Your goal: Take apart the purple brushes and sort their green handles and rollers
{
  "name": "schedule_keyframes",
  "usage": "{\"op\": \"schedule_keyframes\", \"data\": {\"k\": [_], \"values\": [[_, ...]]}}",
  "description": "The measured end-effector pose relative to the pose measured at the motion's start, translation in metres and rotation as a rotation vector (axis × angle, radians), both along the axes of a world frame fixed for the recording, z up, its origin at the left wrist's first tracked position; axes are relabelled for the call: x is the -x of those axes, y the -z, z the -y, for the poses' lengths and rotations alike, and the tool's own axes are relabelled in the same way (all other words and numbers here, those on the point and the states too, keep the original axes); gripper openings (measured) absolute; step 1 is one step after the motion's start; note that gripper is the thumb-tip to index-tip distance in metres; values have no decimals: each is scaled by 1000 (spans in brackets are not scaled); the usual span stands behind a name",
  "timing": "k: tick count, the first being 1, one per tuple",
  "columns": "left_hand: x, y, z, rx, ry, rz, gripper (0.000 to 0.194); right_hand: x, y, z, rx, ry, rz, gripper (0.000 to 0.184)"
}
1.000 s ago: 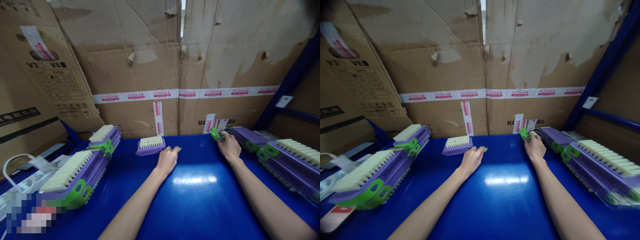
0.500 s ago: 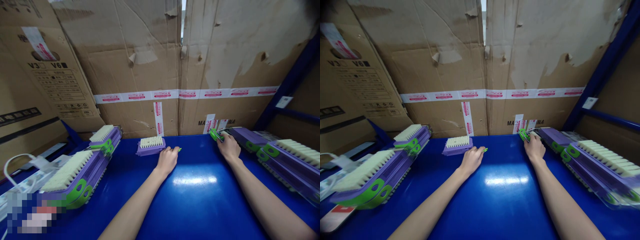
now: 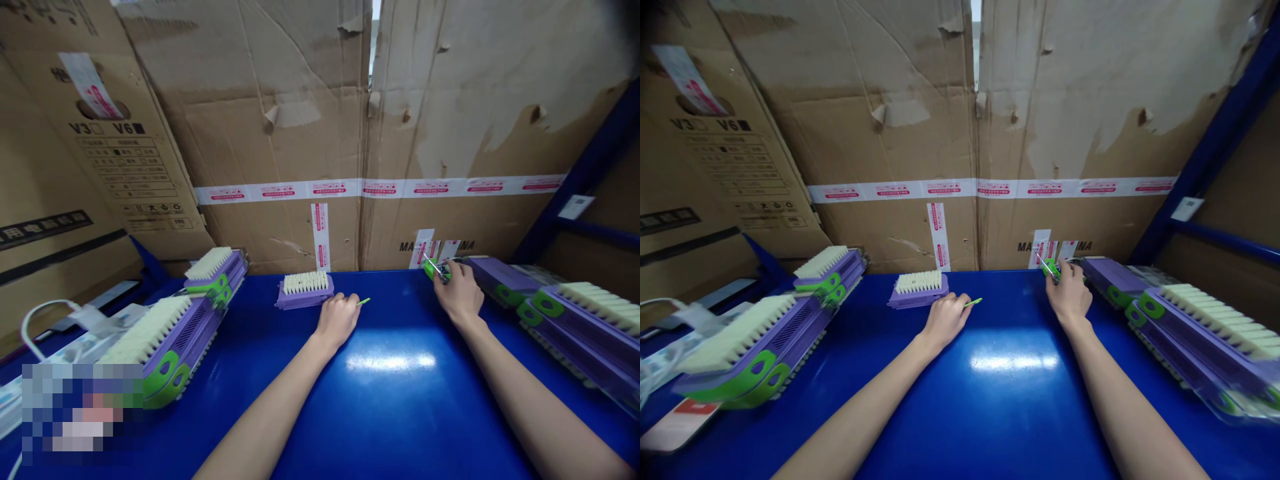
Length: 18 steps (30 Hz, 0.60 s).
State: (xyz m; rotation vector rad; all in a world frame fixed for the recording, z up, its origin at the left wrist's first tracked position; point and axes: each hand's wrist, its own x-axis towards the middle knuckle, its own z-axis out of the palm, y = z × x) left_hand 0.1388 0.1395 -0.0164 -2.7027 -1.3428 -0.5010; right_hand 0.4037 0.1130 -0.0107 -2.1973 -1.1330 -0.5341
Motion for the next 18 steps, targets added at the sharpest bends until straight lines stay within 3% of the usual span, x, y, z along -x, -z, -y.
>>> {"op": "schedule_keyframes", "data": {"k": [5,11,14,18], "values": [[0,0,-1,-7,37,22,24,28,1,-1,-1,-335,20,33],[1,-2,1,-2,15,14,24,91,6,4,1,-873,-199,33],[0,-3,0,5,17,3,23,106,10,7,44,-996,-191,35],[-1,-2,0,-4,37,-15,23,103,16,4,73,-1022,-180,37]]}}
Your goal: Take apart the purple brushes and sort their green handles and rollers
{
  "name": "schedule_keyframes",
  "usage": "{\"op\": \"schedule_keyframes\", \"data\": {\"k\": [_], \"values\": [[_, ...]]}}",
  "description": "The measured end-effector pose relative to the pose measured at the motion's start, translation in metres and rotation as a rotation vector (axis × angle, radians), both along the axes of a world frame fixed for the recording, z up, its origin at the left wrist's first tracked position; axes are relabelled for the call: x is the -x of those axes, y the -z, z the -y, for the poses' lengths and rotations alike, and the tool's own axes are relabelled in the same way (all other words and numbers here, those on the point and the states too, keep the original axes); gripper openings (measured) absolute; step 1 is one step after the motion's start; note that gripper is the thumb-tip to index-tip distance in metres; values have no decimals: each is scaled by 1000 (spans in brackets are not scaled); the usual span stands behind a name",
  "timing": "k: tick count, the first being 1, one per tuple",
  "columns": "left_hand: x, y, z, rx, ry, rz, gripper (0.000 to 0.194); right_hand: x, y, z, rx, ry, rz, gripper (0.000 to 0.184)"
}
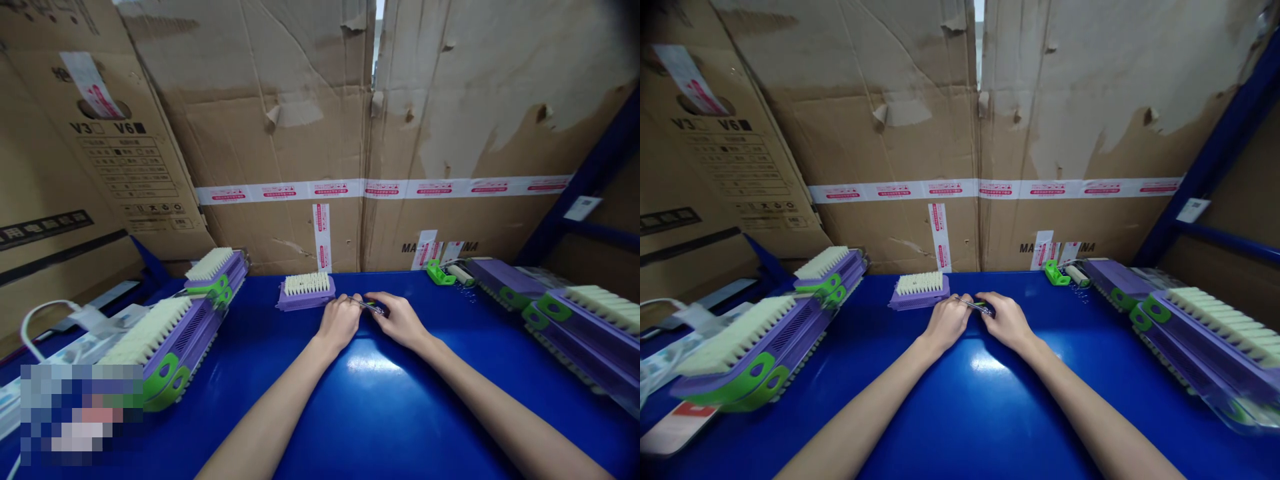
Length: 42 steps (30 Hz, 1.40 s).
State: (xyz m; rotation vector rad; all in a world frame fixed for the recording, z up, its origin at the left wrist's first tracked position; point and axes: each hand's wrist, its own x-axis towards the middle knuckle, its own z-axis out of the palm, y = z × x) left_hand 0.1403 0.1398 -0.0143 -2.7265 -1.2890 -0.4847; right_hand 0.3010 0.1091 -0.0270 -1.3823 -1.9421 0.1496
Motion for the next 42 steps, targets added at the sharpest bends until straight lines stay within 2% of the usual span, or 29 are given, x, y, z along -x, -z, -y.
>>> {"op": "schedule_keyframes", "data": {"k": [5,10,15,18,24,33,37,42], "values": [[-2,1,1,-17,-26,15,25,-7,0,-4,34,-24,-109,29],[0,0,1,-25,-72,115,27,-9,-6,-3,87,-12,-245,26],[1,3,0,-59,-45,160,32,-11,-10,-4,201,10,-498,36],[1,5,-1,-68,-19,173,37,-13,-11,-5,243,27,-572,40],[1,3,1,-55,29,142,37,-19,-10,-7,266,58,-592,43],[-1,2,1,-60,12,49,36,-16,-10,-6,300,53,-627,38],[-1,2,0,-43,-17,46,34,-15,-12,-3,341,11,-583,35],[0,1,-1,36,-105,123,36,-10,-13,0,320,-61,-559,32]]}}
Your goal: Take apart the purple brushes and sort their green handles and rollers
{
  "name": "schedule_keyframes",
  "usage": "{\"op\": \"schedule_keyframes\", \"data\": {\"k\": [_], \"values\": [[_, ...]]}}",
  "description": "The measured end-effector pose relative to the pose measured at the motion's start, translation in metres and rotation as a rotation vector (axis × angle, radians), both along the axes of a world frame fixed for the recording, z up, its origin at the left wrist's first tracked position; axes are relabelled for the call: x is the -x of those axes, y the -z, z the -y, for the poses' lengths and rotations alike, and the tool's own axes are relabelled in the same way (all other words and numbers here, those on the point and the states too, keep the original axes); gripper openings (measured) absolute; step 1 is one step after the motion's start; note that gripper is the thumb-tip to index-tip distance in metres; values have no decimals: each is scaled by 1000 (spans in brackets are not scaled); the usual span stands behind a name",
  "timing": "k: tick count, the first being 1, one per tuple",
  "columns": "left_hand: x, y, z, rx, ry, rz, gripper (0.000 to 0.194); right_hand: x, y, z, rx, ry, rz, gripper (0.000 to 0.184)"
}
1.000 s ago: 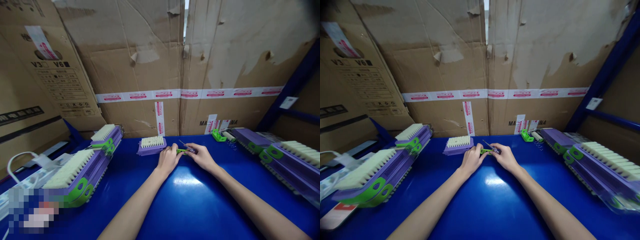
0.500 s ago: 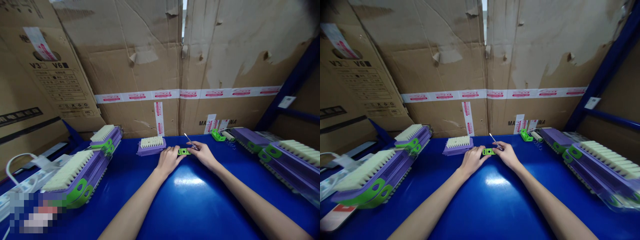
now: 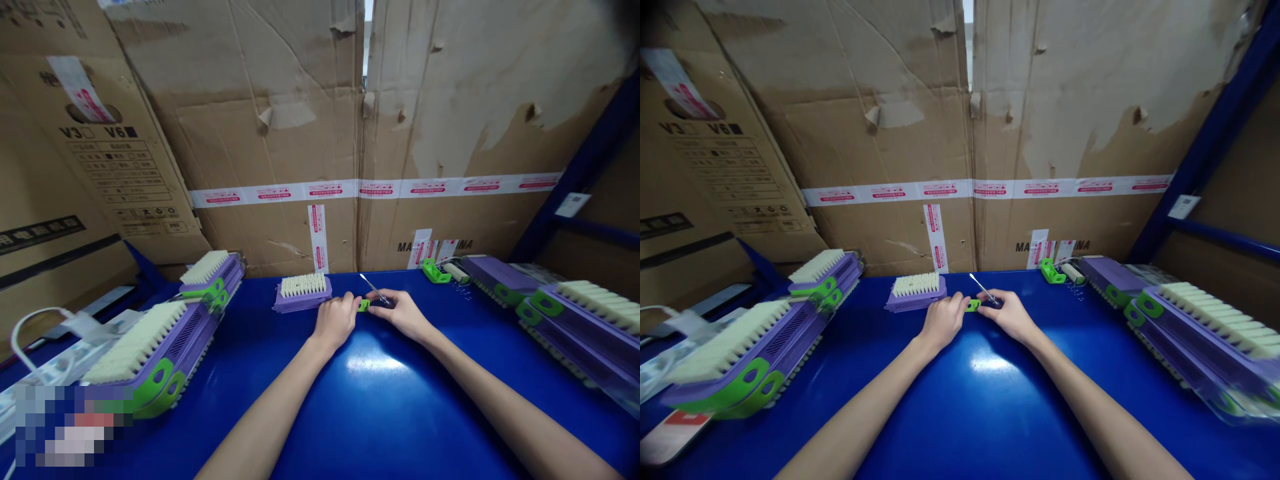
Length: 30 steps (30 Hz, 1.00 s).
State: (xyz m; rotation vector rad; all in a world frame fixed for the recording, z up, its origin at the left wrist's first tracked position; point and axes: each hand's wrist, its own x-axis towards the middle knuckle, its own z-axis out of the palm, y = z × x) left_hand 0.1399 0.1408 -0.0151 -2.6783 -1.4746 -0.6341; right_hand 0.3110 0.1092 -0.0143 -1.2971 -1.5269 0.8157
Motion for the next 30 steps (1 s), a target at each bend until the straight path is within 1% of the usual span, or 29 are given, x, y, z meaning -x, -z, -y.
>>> {"op": "schedule_keyframes", "data": {"k": [2,4,6,8,12,15,18,22,26,30], "values": [[1,0,-2,61,-51,96,37,4,2,0,-22,0,13,32],[3,1,-6,117,-80,233,40,8,3,1,-69,7,35,33],[4,2,-9,160,-77,367,44,12,5,1,-146,18,84,30],[4,4,-12,197,-47,453,46,15,6,1,-228,41,140,29],[3,7,-14,246,6,534,47,19,5,2,-346,52,181,24],[2,9,-14,273,25,591,47,20,4,4,-396,47,226,19],[2,11,-15,338,36,645,49,20,5,5,-440,49,283,17],[1,13,-16,403,24,701,52,21,9,4,-477,21,353,17],[0,14,-17,416,13,756,55,21,12,4,-479,0,407,18],[0,14,-18,417,20,796,55,22,15,4,-498,15,448,21]]}}
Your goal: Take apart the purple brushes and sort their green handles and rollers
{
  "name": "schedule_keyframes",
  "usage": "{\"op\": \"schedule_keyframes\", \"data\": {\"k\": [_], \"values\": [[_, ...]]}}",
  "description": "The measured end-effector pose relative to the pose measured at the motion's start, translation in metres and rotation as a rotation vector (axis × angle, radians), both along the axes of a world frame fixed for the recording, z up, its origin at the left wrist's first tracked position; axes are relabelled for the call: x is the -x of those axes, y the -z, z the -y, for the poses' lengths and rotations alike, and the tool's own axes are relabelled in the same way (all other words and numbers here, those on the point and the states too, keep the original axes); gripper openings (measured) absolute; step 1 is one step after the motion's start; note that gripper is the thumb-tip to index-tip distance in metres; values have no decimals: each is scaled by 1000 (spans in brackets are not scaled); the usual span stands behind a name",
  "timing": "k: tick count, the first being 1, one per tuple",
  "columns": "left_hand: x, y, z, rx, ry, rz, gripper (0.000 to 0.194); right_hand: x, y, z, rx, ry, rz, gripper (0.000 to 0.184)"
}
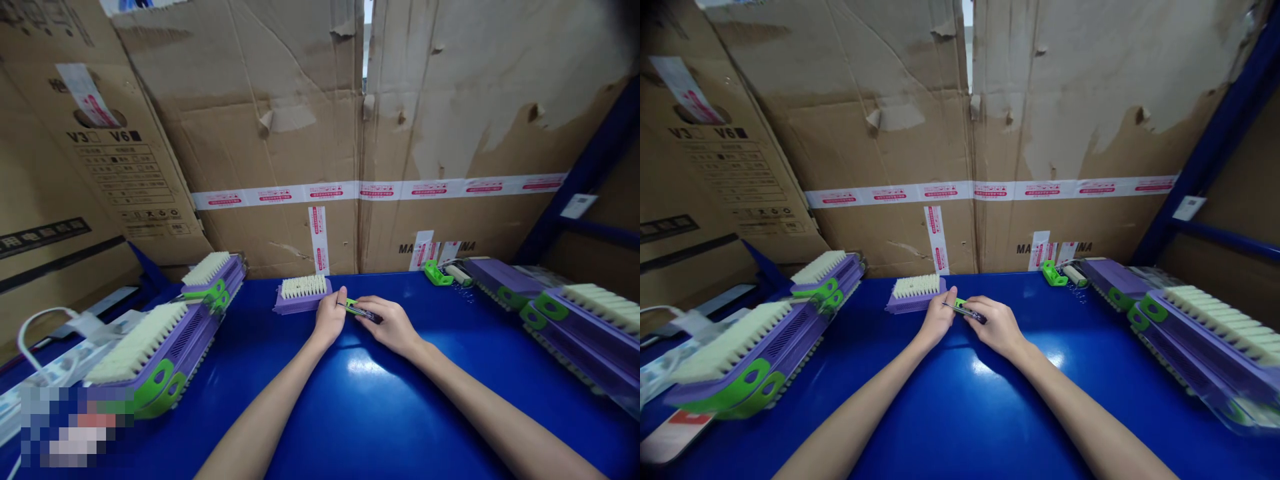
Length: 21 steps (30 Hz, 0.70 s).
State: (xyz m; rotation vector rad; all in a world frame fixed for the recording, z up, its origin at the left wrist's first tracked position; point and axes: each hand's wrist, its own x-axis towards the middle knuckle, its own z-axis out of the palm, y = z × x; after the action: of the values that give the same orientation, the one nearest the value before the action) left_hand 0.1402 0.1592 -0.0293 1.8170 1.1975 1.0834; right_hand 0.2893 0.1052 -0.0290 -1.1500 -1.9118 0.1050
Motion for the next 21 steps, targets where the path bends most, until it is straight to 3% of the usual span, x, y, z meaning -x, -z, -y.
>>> {"op": "schedule_keyframes", "data": {"k": [5,9,16,21], "values": [[0,0,-2,-9,-9,86,52,-1,1,-1,-28,42,-22,22],[0,-1,-2,-12,-34,139,48,-16,-11,-4,-102,152,-95,22],[2,-3,-1,-15,-23,122,47,-93,-30,-12,-243,634,-150,29],[2,-1,-1,-38,-17,129,46,-144,-38,-11,-15,1005,-167,34]]}}
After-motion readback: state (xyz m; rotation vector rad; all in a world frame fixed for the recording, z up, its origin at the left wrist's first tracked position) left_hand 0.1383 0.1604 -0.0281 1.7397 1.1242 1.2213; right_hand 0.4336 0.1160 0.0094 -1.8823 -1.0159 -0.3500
